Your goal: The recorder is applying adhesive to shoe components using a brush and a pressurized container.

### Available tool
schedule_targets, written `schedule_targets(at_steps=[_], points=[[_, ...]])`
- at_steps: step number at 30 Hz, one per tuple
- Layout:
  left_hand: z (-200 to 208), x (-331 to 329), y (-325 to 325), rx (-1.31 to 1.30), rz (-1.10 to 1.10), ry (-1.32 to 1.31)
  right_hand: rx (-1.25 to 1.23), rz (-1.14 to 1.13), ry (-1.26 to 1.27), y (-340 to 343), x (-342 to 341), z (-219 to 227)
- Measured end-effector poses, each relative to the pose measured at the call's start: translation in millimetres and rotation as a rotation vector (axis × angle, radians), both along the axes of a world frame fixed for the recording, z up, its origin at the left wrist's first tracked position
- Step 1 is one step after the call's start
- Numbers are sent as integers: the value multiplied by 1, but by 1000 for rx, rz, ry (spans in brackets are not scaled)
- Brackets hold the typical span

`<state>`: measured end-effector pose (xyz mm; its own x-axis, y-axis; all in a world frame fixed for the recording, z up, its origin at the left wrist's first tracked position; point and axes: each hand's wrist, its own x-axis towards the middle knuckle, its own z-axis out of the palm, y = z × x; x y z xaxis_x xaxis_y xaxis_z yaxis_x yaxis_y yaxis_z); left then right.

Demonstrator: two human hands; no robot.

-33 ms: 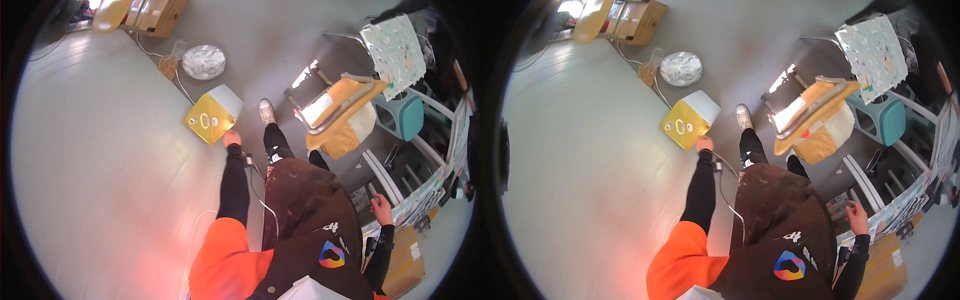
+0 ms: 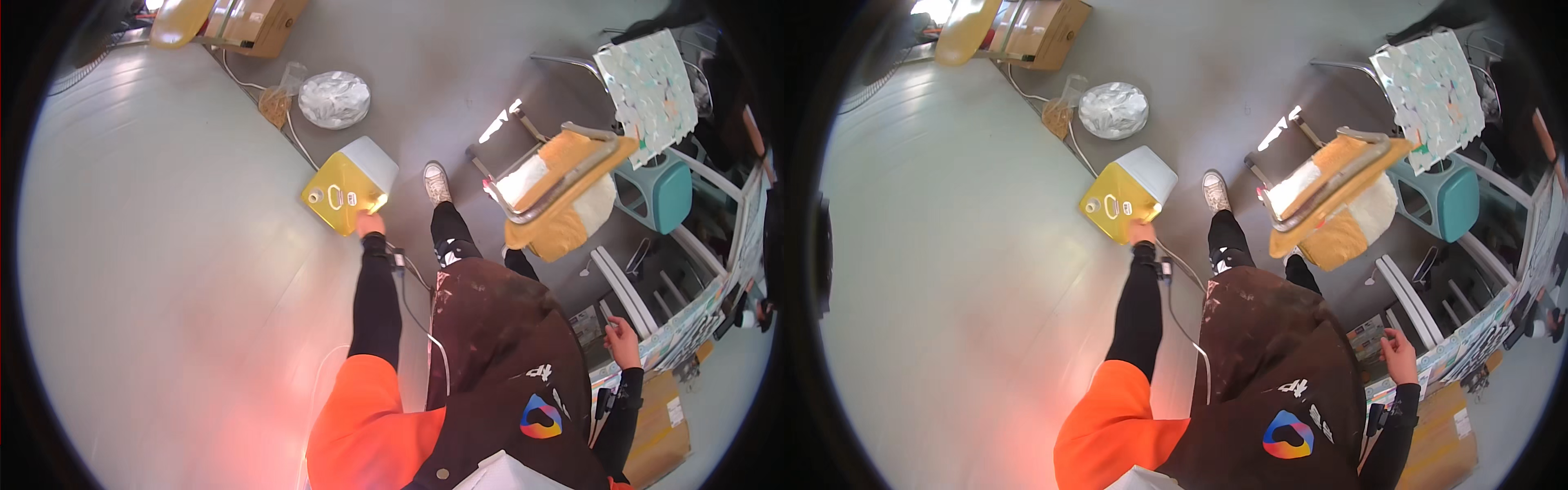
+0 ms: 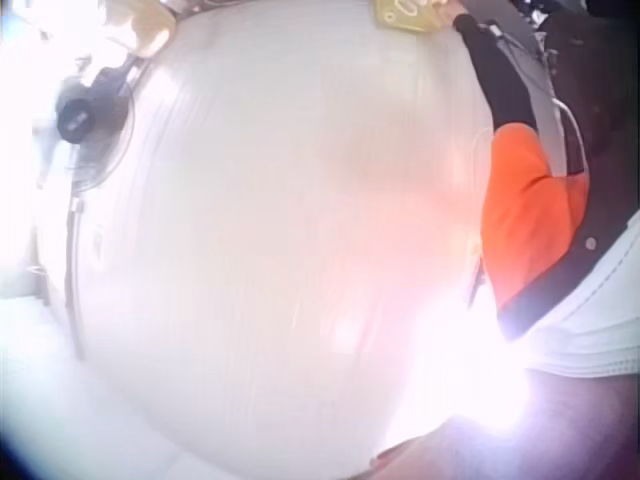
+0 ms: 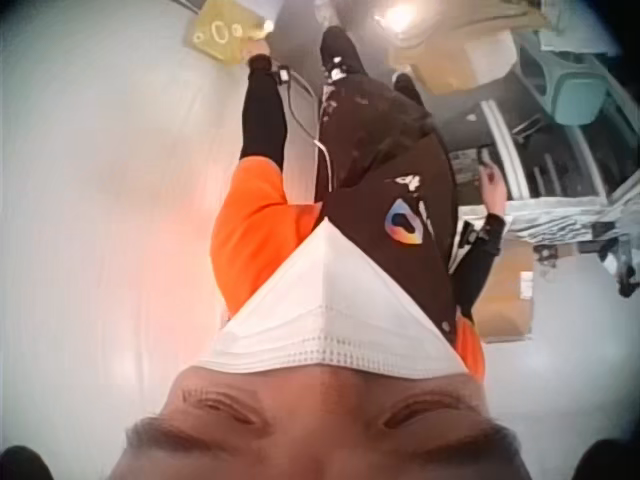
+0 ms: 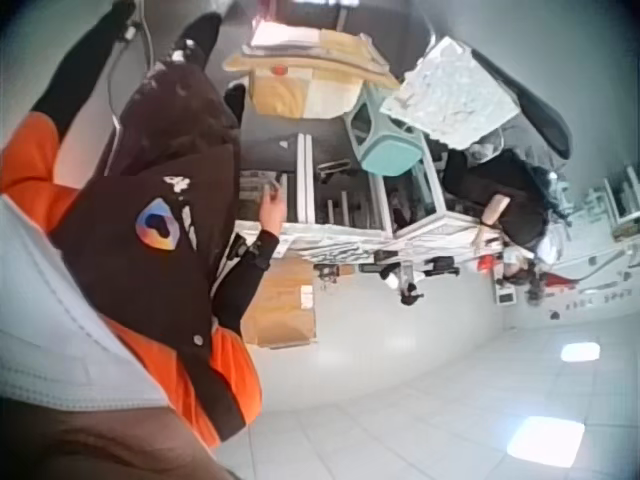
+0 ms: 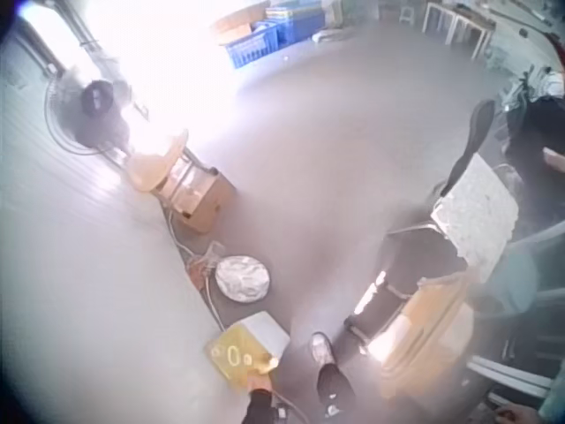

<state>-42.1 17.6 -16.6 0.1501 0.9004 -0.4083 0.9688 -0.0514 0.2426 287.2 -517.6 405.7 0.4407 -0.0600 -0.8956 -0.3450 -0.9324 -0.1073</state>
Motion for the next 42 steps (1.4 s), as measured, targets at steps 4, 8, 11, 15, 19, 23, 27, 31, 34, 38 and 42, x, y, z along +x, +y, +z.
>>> schedule_targets(at_steps=[4,8,11,15,19,23,27,31,34,38,42], points=[[-21,-18,85,153,-26,193,22,-17,-23,54,1,-5],[-48,-22,116,-14,175,228,-17,-35,-19,93,-5,4],[-57,-33,130,-191,243,241,-23,-14,-20,100,-10,12],[-46,-19,135,-322,267,291,-76,-25,-71,112,-9,20],[-58,-34,146,-257,297,311,-82,-2,-70,124,-8,27],[-85,-36,142,-327,152,299,-82,25,-70,110,-7,23],[-104,-46,153,-354,-727,382,-53,-50,-102,109,-16,37],[-89,-13,150,-678,-900,383,-50,41,-149,91,-23,46],[-55,-18,118,-428,-430,-147,-96,75,-146,85,-25,45],[2,0,126,-446,-853,243,-25,-83,-199,45,-49,58],[82,14,123,-379,-915,20,22,-170,-267,-4,-72,50]])
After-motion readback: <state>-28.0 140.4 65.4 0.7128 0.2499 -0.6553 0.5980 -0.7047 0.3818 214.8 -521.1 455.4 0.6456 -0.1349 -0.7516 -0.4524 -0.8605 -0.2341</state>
